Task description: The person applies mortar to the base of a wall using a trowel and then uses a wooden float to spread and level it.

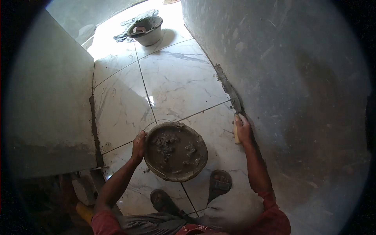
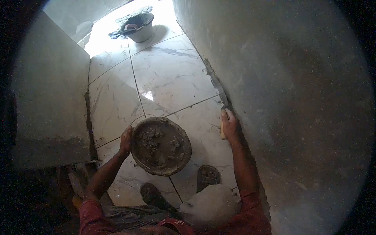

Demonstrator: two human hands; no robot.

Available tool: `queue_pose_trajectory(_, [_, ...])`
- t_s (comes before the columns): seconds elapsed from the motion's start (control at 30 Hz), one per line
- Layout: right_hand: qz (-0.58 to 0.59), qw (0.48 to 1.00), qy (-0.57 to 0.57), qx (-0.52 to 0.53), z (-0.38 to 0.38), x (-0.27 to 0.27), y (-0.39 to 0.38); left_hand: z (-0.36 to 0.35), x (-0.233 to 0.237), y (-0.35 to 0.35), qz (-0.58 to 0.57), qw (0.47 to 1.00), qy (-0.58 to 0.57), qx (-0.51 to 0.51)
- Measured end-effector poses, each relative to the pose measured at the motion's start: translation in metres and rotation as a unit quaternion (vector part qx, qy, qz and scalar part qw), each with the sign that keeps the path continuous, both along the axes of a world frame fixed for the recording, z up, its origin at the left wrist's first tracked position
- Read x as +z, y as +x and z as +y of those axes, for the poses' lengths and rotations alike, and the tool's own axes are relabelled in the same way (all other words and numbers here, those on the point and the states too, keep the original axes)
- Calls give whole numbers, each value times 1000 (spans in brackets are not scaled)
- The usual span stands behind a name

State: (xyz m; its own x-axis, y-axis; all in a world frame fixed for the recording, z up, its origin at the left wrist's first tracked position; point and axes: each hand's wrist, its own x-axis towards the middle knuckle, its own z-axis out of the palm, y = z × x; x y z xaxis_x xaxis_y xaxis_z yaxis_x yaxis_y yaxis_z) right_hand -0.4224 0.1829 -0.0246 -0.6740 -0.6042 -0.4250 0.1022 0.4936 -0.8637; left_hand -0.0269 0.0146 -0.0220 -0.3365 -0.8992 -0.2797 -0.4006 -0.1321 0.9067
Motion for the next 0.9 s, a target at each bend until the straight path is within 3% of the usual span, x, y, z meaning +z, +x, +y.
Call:
queue_pose_trajectory(0.07, [87, 995, -39, 41, 1, 5, 12, -1, -5, 2, 17, 999, 33, 14])
queue_pose_trajectory(0.1, [88, 995, -39, 41, -2, -14, 9, -1, -3, 1, 18, 999, 33, 14])
queue_pose_trajectory(0.17, [194, 974, -45, 104, -13, -66, 0, 0, 4, 0, -28, 999, 29, 6])
queue_pose_trajectory(0.2, [78, 988, 41, 124, -26, 0, 17, 1, 5, -2, -28, 999, 27, 6])
queue_pose_trajectory(0.23, [78, 988, 38, 125, -36, -20, 11, 2, 7, -5, -10, 999, 28, 14])
queue_pose_trajectory(0.3, [221, 967, 8, 127, -57, -81, -2, 2, 6, -3, 7, 999, 25, 24])
queue_pose_trajectory(0.4, [268, 955, 29, 126, -82, -86, -11, 0, 2, 0, -10, 1000, 22, 12])
queue_pose_trajectory(0.43, [267, 955, 29, 125, -89, -71, -10, 2, 10, -4, -16, 999, 26, 19])
queue_pose_trajectory(0.5, [128, 988, -11, 88, -97, -42, -8, 5, 12, -7, -23, 999, 31, 25])
queue_pose_trajectory(0.6, [43, 997, 1, 62, -95, -32, -17, 2, 8, -5, -21, 999, 22, 30])
queue_pose_trajectory(0.83, [100, 991, -59, 60, -42, -39, 2, 1, 8, -3, -14, 1000, 24, 6])
queue_pose_trajectory(0.9, [254, 954, 33, 156, -32, -41, 4, 0, 6, -2, -6, 1000, 24, -1])
